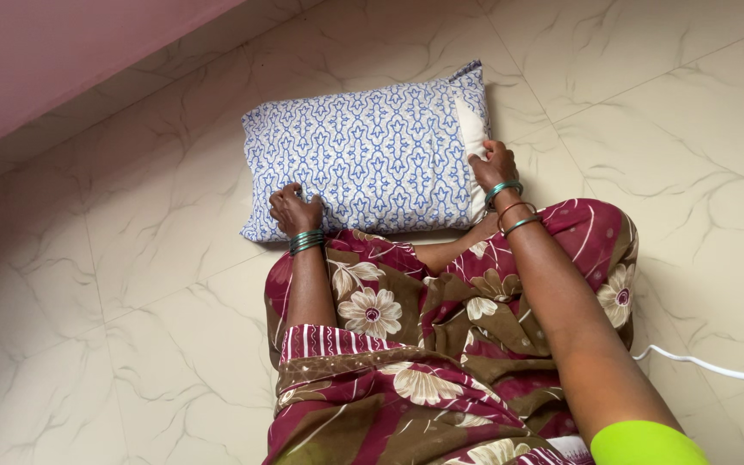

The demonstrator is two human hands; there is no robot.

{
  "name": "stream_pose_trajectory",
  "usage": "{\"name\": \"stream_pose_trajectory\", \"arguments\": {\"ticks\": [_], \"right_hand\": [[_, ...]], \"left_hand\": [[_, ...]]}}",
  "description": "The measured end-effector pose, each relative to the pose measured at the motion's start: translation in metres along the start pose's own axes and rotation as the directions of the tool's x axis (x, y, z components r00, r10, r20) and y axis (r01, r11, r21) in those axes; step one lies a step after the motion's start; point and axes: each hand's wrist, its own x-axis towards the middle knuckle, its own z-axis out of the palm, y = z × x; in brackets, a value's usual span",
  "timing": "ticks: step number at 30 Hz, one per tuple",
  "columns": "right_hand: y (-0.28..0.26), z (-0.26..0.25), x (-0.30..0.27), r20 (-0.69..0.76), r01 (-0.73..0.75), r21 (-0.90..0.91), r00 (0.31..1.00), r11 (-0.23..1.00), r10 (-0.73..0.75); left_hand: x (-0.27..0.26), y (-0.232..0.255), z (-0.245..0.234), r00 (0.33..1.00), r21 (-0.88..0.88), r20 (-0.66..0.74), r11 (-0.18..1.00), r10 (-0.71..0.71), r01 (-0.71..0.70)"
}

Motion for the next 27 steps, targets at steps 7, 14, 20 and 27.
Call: {"name": "stream_pose_trajectory", "arguments": {"ticks": [7, 14, 20, 27], "right_hand": [[0.026, 0.015, 0.028, 0.263, 0.008, 0.067, 0.964, 0.998, -0.025], [0.036, 0.022, 0.046, 0.459, -0.193, 0.252, 0.887, 0.948, 0.059], [0.008, 0.007, 0.015, 0.484, -0.238, 0.601, 0.868, 0.763, -0.110], [-0.047, -0.013, -0.034, 0.395, 0.184, 0.672, 0.730, 0.717, -0.558]], "left_hand": [[-0.003, -0.005, 0.000, 0.996, -0.013, 0.014, 0.996, 0.083, -0.083], [-0.006, -0.004, -0.001, 0.991, 0.013, 0.044, 0.992, 0.124, -0.125], [-0.009, -0.008, 0.008, 0.972, 0.051, 0.099, 0.975, 0.213, -0.218], [-0.004, -0.017, 0.022, 0.925, -0.161, 0.002, 0.914, 0.379, -0.373]]}}
